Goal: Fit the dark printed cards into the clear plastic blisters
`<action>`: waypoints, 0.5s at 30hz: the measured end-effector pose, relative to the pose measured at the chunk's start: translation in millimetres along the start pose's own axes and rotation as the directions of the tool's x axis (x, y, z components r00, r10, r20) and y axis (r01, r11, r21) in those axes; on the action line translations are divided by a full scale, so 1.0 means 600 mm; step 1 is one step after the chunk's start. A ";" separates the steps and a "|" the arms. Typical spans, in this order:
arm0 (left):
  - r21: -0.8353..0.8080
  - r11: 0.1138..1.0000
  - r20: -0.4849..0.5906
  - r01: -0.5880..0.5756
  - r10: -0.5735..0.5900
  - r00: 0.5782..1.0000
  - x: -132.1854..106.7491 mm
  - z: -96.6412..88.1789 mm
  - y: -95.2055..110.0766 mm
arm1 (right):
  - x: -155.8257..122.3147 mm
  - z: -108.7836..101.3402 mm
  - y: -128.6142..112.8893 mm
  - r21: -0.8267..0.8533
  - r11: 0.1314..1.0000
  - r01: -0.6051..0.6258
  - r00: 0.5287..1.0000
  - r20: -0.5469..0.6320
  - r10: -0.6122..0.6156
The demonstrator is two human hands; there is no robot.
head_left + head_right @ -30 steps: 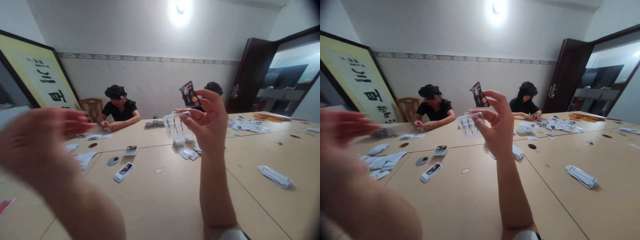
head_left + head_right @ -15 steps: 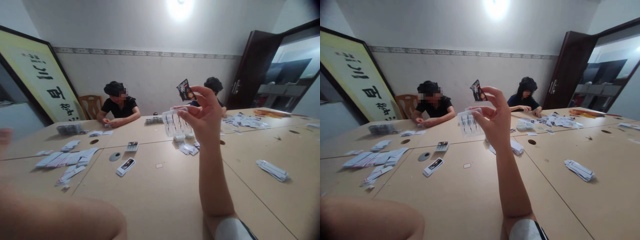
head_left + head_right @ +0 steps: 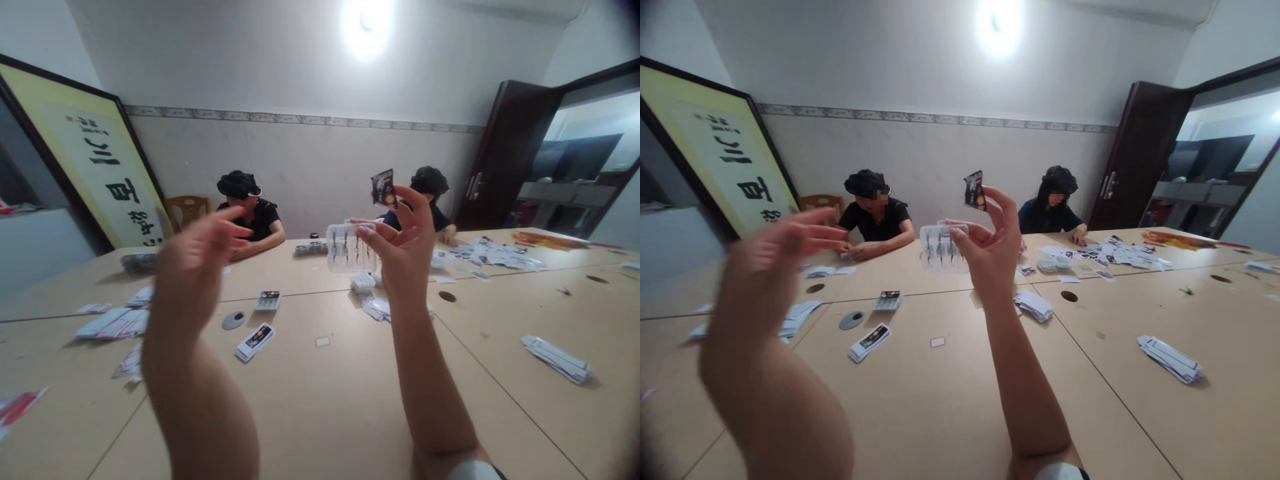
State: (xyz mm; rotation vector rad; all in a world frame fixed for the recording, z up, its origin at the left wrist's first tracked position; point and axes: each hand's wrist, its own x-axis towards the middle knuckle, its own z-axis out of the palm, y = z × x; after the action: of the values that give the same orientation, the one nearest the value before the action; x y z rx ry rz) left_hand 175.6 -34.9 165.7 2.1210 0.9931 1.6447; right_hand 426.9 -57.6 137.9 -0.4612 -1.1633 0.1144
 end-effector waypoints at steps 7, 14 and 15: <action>-0.183 0.977 0.336 0.110 -0.043 0.941 -0.011 0.088 0.042 | -0.011 0.022 -0.003 0.011 1.000 -0.008 1.000 0.015 0.008; -0.450 0.843 0.490 0.293 -0.041 0.871 0.002 0.117 0.042 | -0.008 0.028 0.003 0.134 0.985 -0.106 0.994 0.007 0.106; -0.460 0.835 0.486 0.302 -0.049 0.873 0.003 0.121 0.044 | -0.005 0.027 0.004 0.142 0.983 -0.116 0.993 0.012 0.116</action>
State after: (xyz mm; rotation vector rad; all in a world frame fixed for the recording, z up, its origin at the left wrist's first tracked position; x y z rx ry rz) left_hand 252.2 -39.4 159.8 1.8300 0.4952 1.0745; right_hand 411.4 -51.9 139.3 -0.4022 -1.1236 0.2977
